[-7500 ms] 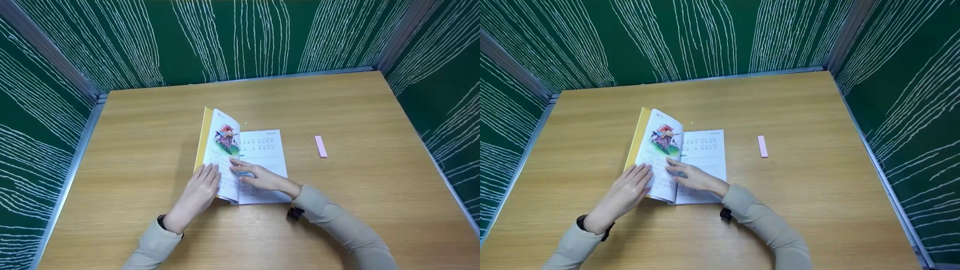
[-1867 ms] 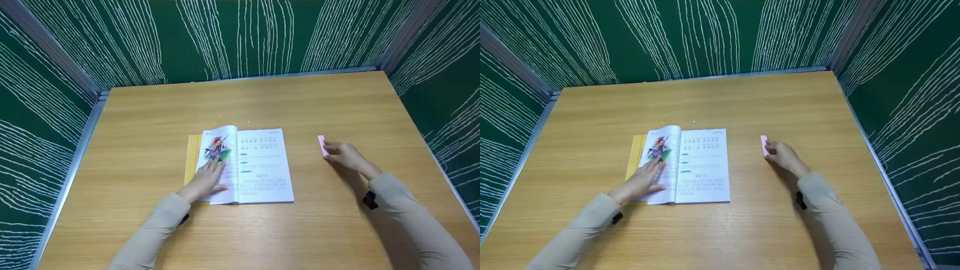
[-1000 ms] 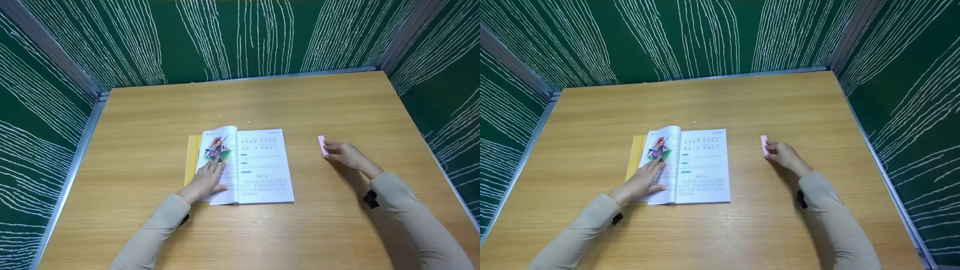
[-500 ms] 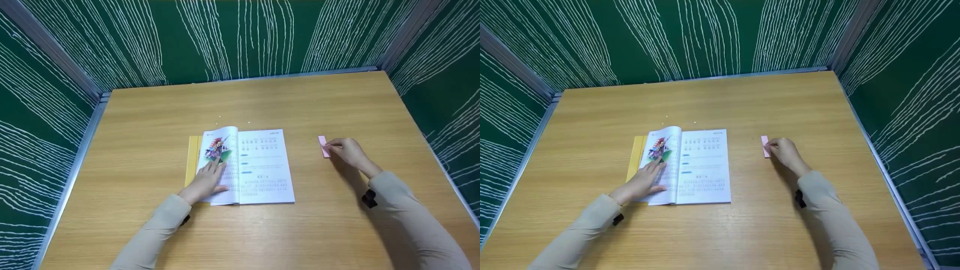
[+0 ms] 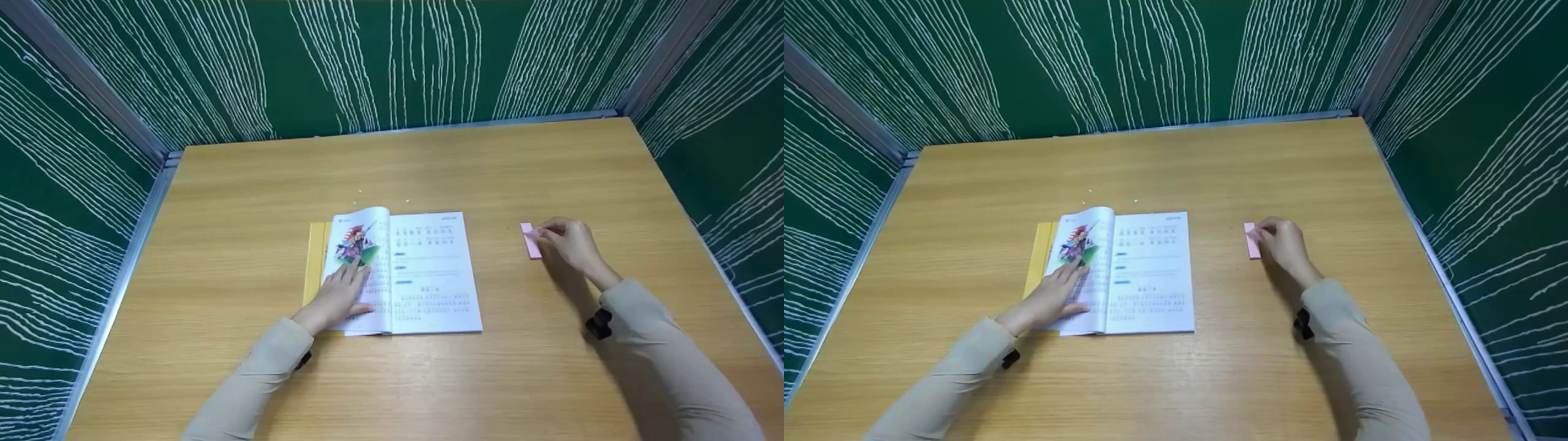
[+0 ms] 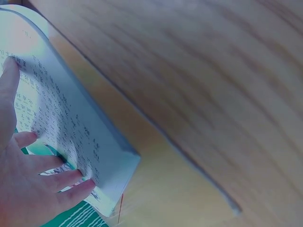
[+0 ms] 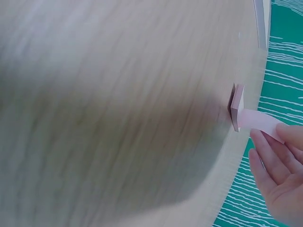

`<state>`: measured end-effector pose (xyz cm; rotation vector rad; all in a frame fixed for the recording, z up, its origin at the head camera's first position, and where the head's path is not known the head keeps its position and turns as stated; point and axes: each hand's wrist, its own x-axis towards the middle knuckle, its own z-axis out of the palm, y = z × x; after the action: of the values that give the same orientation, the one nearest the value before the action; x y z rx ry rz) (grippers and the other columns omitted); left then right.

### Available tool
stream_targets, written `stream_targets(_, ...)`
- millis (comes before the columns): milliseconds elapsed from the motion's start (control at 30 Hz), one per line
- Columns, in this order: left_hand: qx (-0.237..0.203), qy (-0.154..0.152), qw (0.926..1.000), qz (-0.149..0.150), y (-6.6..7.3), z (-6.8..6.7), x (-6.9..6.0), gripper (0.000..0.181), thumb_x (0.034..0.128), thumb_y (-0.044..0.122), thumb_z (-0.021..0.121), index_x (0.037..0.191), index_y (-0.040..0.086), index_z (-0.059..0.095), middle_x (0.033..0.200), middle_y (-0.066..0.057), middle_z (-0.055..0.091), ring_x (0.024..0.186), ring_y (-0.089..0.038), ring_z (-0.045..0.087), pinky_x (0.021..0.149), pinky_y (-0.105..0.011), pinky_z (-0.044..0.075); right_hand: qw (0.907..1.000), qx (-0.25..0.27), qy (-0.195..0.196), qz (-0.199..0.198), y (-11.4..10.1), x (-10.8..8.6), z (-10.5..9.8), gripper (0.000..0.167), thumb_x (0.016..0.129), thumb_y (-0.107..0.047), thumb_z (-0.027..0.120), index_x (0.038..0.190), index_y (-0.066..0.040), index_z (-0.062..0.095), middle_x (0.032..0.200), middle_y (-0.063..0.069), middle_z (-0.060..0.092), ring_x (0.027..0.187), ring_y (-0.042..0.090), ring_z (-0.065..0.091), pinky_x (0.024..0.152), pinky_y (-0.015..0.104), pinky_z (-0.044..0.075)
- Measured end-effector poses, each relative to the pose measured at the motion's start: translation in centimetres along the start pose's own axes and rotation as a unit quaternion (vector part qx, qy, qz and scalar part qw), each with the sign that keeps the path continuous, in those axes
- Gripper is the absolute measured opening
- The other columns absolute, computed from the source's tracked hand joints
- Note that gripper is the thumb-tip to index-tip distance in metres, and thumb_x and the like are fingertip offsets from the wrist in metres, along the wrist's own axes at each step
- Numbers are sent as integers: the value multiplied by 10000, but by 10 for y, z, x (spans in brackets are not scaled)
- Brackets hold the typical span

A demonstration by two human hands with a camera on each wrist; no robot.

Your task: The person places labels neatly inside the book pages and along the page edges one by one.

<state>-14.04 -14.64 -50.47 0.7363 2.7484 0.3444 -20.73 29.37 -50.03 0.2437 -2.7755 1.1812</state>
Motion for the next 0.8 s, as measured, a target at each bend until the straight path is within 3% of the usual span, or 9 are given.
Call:
stream_targets(267, -1, 9, 10000, -4, 0, 1, 0, 806, 807, 513, 503, 1389, 32, 220, 1450, -217, 94, 1282, -425, 170, 994, -541, 245, 9968, 239, 199, 739, -2, -2, -3, 208, 867, -99, 554, 932, 81, 635, 911, 244, 626, 687, -21, 499, 575, 67, 390)
stream_targets(633, 25, 58, 10000, 24, -1, 1, 0, 802, 809, 513, 502, 1386, 28, 227, 1446, -225, 105, 1278, -426, 179, 996, -537, 245, 9881, 534, 597, 1315, -3, -4, -4, 238, 865, -110, 555, 977, 88, 624, 937, 236, 611, 662, -66, 494, 577, 79, 411)
stream_targets(800, 28, 62, 10000, 33, -1, 1, 0, 804, 809, 512, 503, 1387, 26, 227, 1442, -232, 113, 1276, -430, 181, 999, -535, 240, 9837, 467, 808, 1539, -1, -4, -3, 240, 859, -135, 569, 979, 60, 639, 860, 101, 645, 659, -81, 486, 586, 86, 399)
